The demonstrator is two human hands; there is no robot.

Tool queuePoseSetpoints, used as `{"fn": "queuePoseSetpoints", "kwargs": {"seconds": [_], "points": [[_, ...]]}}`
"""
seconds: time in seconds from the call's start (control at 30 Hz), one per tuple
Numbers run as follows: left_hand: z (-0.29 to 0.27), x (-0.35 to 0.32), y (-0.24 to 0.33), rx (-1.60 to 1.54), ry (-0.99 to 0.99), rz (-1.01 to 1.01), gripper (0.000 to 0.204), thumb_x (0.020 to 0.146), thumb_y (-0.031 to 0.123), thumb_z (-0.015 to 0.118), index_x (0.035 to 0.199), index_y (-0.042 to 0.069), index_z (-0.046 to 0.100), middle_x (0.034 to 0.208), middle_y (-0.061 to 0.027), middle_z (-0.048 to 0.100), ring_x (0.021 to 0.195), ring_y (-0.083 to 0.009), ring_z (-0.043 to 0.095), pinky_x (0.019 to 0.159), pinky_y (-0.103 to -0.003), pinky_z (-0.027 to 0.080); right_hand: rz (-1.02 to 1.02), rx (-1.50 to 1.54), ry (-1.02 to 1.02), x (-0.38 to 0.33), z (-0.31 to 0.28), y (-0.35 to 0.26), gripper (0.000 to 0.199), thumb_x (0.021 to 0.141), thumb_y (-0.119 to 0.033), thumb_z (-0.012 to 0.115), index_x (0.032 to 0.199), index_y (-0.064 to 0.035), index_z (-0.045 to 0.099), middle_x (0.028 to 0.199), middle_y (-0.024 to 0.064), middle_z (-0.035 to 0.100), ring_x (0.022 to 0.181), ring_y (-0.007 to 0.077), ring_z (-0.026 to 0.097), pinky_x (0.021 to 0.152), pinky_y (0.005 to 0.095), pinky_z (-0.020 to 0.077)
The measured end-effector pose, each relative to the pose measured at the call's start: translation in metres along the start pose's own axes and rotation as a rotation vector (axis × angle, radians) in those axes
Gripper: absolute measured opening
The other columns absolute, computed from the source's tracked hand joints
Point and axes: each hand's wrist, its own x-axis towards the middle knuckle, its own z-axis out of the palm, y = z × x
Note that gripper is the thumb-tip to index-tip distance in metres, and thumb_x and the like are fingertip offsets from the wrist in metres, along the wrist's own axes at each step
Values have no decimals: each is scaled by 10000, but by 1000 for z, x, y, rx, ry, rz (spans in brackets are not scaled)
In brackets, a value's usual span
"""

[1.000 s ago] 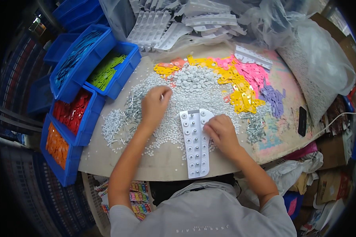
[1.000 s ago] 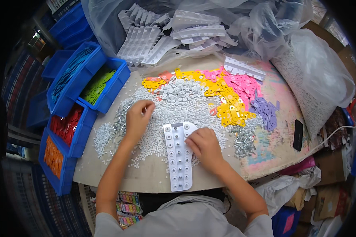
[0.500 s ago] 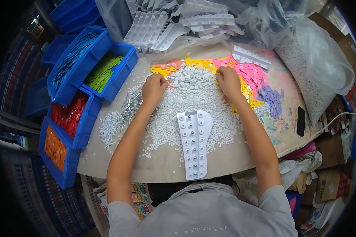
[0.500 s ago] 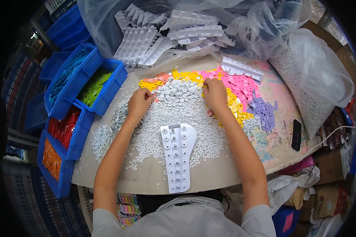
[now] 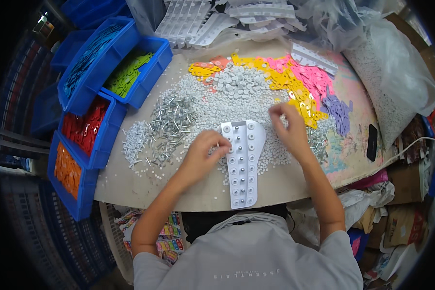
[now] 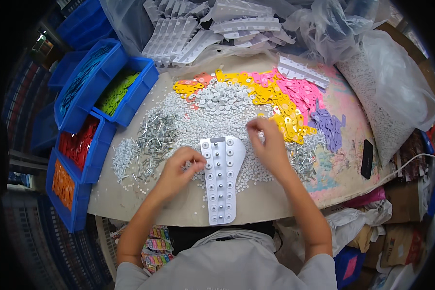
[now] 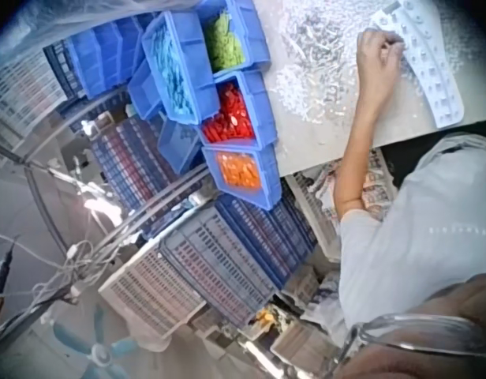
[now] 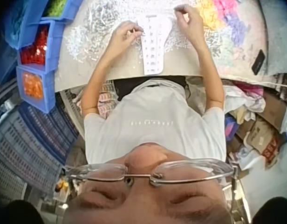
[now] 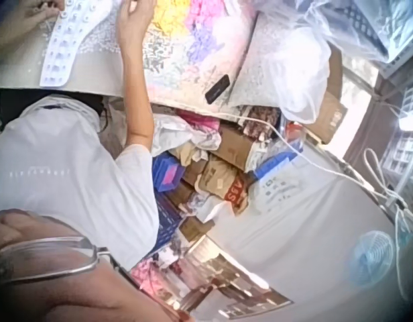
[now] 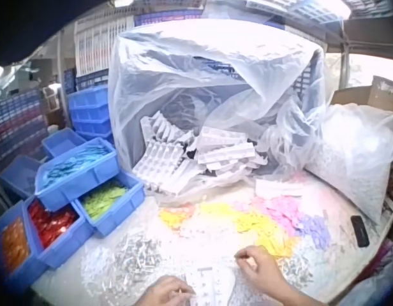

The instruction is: Assembling a toy xylophone by attaching colorful metal keys to a white plastic base using pins.

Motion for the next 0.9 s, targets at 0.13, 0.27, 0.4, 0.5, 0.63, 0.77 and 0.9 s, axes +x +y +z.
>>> {"fn": "queuePoseSetpoints", "kwargs": {"seconds": [0.13,0.27,0.4,0.5,0.63,0.77,0.9], "points": [[20,-41,6,-53,-32,-1,147,840,33,733,986,32,753,906,-57,653,866,-190,606,775,-297,476,17,91,-209,-64,-1,-35,110,874,-45,653,979,-27,679,939,107,666,964,260,600,814,368,482],[32,-50,14,-50,15,-42,120,828,2,734,947,14,739,905,-61,648,868,-193,607,767,-299,480,96,148,-309,-84,2,-46,99,876,-56,658,966,-26,686,940,96,650,957,265,580,820,361,470],[36,-43,10,-23,101,-47,126,833,0,729,958,11,737,897,-65,640,868,-188,611,757,-294,487,73,126,-265,-80,8,-42,102,881,-58,658,973,-27,686,946,93,646,949,273,571,817,367,467],[39,-37,6,-32,102,-59,118,844,0,720,961,9,733,890,-64,636,845,-176,614,728,-284,489,39,88,-251,-76,16,-37,95,885,-59,657,971,-32,686,936,90,639,941,279,572,834,371,462],[41,-32,10,-64,72,-142,89,863,7,708,950,10,728,879,-56,631,784,-152,617,677,-262,489,62,62,-225,-78,23,-37,78,884,-60,662,955,-30,673,907,93,626,924,291,575,845,382,454],[40,-31,14,-54,89,-192,71,866,44,718,935,28,715,870,-57,631,770,-168,639,637,-280,510,89,36,-226,-80,24,-34,85,862,-56,680,936,-31,648,902,89,610,892,297,579,815,391,456],[39,-36,1,136,151,29,70,838,83,750,891,51,716,827,-49,642,716,-208,621,637,-322,491,-232,-231,-84,-87,31,-29,140,814,-43,733,935,-41,662,902,98,619,851,292,587,753,390,462]]}}
